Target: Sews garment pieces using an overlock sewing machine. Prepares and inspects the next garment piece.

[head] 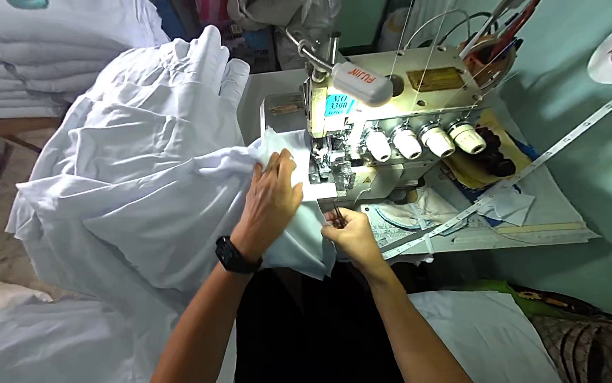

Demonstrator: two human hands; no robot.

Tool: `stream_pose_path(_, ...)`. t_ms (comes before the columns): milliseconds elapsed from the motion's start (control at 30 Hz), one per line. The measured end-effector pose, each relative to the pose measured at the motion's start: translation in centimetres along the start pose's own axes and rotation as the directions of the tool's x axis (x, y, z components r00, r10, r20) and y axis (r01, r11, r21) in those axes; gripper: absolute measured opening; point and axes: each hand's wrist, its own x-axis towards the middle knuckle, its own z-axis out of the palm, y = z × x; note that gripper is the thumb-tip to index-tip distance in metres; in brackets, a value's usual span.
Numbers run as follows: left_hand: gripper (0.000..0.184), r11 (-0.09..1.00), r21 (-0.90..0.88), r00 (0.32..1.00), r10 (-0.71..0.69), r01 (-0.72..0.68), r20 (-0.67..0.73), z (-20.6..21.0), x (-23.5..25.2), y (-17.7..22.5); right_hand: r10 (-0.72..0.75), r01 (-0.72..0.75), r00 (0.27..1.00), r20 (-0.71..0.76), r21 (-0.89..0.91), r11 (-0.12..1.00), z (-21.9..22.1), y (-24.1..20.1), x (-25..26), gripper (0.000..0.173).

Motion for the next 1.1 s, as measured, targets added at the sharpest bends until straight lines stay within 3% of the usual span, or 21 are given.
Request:
stream_pose_path(67, 0.031, 0.999, -0.04, 1.0, -0.028, 0.028, -0.01, -0.4, 3.1, -1.6, 0.073, -0.07, 0.997, -0.002, 0.247, 0.966, -1.0, -0.8, 0.5, 0.012)
stream_pose_path(100, 0.027, 0.999, -0.039, 0.998, -0.035, 0.033, -0.046, -0.5, 4.2, -2.3, 0.075, -0.059, 0.996, -0.052, 0.268, 0.962, -1.4, -0.7, 0.7, 0.012)
stream_pose_path(167, 0.019, 0.999, 0.052, 0.978, -0.004, 0.015, -0.207, -0.2, 5.7, -3.4, -0.073, 0.096, 0.968, -0.242, 0.086, 0.992, -1.8, 0.4, 0.7, 0.012)
stream_pose_path(267, 0.018, 0.977, 0.209, 0.904, 0.065, 0.028, -0.423, 0.3, 6.2, -4.1, -0.437, 0.377, 0.787, -0.436, -0.222, 0.899, -1.6, 2.0, -0.3, 0.016)
stream_pose_path(333, 0.016, 0.971, 0.236, 0.867, 0.082, 0.042, -0.492, 0.4, 5.4, -3.9, -0.645, 0.605, 0.668, -0.371, -0.234, 0.761, -1.2, 2.1, -1.1, 0.015)
stream_pose_path(400, 0.015, 0.974, 0.227, 0.857, 0.101, 0.019, -0.505, 0.4, 4.2, -3.6, -0.72, 0.688, 0.655, -0.229, -0.214, 0.694, -0.6, 2.3, -1.5, 0.021)
stream_pose_path(467, 0.015, 0.985, 0.164, 0.877, 0.117, -0.045, -0.466, -0.3, 2.5, -2.8, -0.564, 0.534, 0.813, -0.143, -0.2, 0.821, 0.0, 2.6, -2.0, 0.034)
stream_pose_path(533, 0.023, 0.987, 0.046, 0.912, 0.16, -0.155, -0.378, -1.8, 0.5, -1.6, -0.168, 0.165, 0.985, -0.044, -0.058, 0.985, 0.1, 2.2, -2.6, 0.028)
stream_pose_path(600, 0.038, 0.964, -0.038, 0.93, 0.241, -0.262, -0.276, -3.0, -1.3, -0.8, 0.177, -0.212, 0.973, 0.15, 0.261, 0.942, 0.3, 1.5, -3.0, 0.032)
stream_pose_path(667, 0.059, 0.95, -0.022, 0.934, 0.302, -0.312, -0.19, -2.9, -2.4, -1.1, 0.262, -0.361, 0.931, 0.256, 0.527, 0.769, 0.6, 0.8, -3.5, 0.027)
stream_pose_path(733, 0.076, 0.953, 0.004, 0.948, 0.303, -0.304, -0.098, -2.6, -2.9, -1.5, 0.057, -0.191, 0.972, 0.228, 0.624, 0.758, 0.5, 0.5, -3.9, 0.01)
stream_pose_path(767, 0.081, 0.955, 0.009, 0.953, 0.295, -0.295, -0.064, -2.5, -3.0, -1.8, -0.115, -0.036, 0.97, 0.212, 0.599, 0.8, 0.3, 0.4, -4.0, 0.012)
stream_pose_path(833, 0.074, 0.955, -0.014, 0.955, 0.295, -0.295, -0.024, -2.5, -3.2, -2.0, -0.397, 0.276, 0.895, 0.203, 0.448, 0.85, -0.2, -0.3, -4.1, 0.025)
stream_pose_path(867, 0.062, 0.95, -0.056, 0.952, 0.306, -0.306, -0.012, -2.5, -3.2, -2.0, -0.463, 0.366, 0.86, 0.213, 0.374, 0.852, -0.5, -0.8, -4.2, 0.032)
stream_pose_path(967, 0.027, 0.913, -0.189, 0.931, 0.364, -0.362, -0.022, -2.2, -3.0, -1.3, -0.499, 0.471, 0.842, 0.205, 0.169, 0.866, -1.2, -0.7, -4.1, 0.045)
stream_pose_path(1033, 0.013, 0.894, -0.255, 0.928, 0.369, -0.368, -0.042, -2.2, -2.6, -0.5, -0.513, 0.503, 0.848, 0.136, 0.102, 0.858, -1.3, 0.0, -3.8, 0.033)
stream_pose_path(1067, 0.012, 0.891, -0.263, 0.927, 0.371, -0.37, -0.047, -2.3, -2.2, -0.1, -0.521, 0.513, 0.846, 0.109, 0.095, 0.853, -1.4, 0.5, -3.5, 0.019)
stream_pose_path(1100, 0.014, 0.879, -0.277, 0.92, 0.385, -0.388, -0.067, -2.3, -1.7, 0.2, -0.53, 0.524, 0.844, 0.083, 0.085, 0.847, -1.4, 0.9, -3.2, 0.017)
